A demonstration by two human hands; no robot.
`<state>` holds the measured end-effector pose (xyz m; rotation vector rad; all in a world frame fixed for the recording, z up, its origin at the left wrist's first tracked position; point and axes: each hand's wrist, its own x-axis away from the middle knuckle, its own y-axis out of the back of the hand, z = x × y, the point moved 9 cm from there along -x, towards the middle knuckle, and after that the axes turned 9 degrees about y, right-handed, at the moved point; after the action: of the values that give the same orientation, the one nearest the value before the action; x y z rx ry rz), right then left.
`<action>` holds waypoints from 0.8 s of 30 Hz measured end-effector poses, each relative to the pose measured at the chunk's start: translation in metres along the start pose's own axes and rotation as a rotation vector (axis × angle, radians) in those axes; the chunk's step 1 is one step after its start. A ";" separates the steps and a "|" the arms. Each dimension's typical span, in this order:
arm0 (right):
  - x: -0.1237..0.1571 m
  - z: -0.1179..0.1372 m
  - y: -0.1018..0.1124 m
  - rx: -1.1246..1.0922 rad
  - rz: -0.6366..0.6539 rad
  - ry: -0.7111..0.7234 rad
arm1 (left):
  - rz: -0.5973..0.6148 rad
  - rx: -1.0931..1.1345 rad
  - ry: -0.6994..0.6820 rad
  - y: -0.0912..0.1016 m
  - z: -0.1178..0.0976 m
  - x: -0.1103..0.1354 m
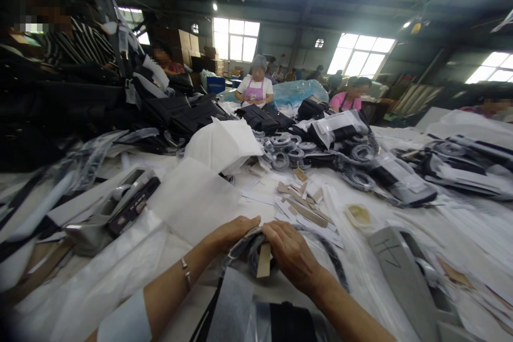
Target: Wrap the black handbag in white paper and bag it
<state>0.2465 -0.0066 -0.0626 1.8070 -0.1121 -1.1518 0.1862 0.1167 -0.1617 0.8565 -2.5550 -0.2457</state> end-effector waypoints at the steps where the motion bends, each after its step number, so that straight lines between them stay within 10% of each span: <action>1: -0.001 0.001 0.000 0.003 0.011 0.017 | 0.026 0.046 0.004 -0.005 -0.001 -0.002; 7: -0.003 0.006 -0.002 0.030 0.077 0.053 | 0.094 0.246 0.092 -0.022 -0.003 -0.013; 16: 0.006 0.004 0.009 -0.093 -0.045 -0.042 | -0.121 0.154 0.067 -0.010 -0.006 -0.008; 24: 0.026 -0.049 -0.008 -0.458 0.012 -0.883 | -0.300 -0.001 -0.129 0.001 -0.040 0.024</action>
<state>0.2940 0.0170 -0.0806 0.8118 -0.3369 -1.7288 0.1867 0.1020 -0.1177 1.2614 -2.5330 -0.4040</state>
